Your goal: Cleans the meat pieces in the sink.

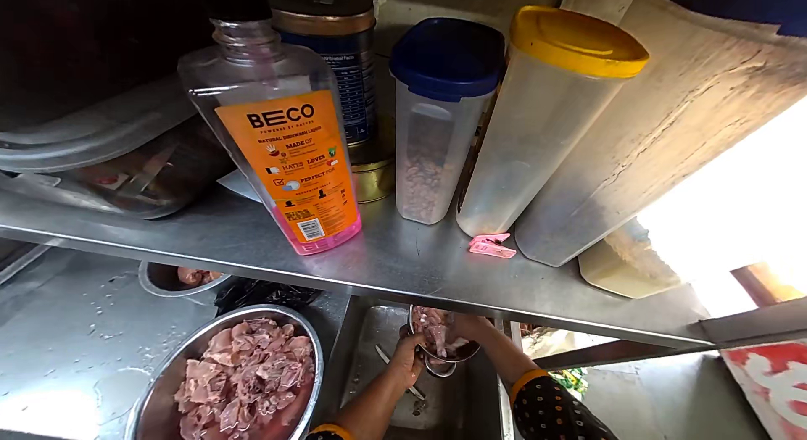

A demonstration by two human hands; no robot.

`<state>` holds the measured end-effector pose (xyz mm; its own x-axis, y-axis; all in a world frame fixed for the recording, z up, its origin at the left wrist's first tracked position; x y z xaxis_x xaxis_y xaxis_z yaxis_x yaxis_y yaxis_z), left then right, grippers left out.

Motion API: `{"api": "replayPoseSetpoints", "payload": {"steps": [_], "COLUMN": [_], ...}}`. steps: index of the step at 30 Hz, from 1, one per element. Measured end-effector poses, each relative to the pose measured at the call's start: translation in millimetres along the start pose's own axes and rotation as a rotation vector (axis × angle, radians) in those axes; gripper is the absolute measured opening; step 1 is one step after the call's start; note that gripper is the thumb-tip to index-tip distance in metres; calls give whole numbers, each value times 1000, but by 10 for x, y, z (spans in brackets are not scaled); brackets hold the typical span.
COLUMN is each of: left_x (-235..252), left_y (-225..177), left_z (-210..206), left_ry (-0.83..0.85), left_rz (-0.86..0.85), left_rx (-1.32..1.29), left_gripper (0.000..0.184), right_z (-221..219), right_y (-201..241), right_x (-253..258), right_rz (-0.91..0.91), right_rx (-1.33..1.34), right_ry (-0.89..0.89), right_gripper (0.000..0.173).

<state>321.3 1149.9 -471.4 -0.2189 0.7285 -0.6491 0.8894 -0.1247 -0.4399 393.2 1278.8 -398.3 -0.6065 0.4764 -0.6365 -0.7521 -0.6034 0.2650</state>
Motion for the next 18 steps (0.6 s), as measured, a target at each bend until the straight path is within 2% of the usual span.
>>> {"api": "replayPoseSetpoints", "payload": {"steps": [3,5,9,12,15,18], "left_x": [-25,-16,-5,-3,-29,7], "left_y": [81,94,96,107,99,104], "left_z": [-37,-17,39,53,47,72], "left_ry": [0,-14,-17,-6,-37,-61], "left_rz": [28,34,31,31,46,47], "left_rx": [-2,19,16,-64,-81,-57], "left_gripper": [57,57,54,52,48,51], "right_z": [-149,-186,-87,-47,62,101], "right_y": [-22,-52,-166,-326,-377,-303], "right_x": [99,109,-26,-128,-205,-190], "right_rz": [-102,-103,-57,-95,-77,-20], "right_rx": [11,72,409,695,746,741], "right_ry": [-29,-57,-58,-38,-93,-61], "right_gripper": [55,49,60,49,38,41]}}
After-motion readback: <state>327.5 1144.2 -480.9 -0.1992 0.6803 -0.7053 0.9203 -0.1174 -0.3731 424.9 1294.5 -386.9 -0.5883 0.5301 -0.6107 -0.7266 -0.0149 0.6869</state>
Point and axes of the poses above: each hand's wrist, its own x-axis towards the middle knuckle, its own z-axis out of the back of the hand, y = z × x, the point moved 9 cm from there along x, towards the middle knuckle, and after that the axes turned 5 degrees about -x, right-handed, at the moved point
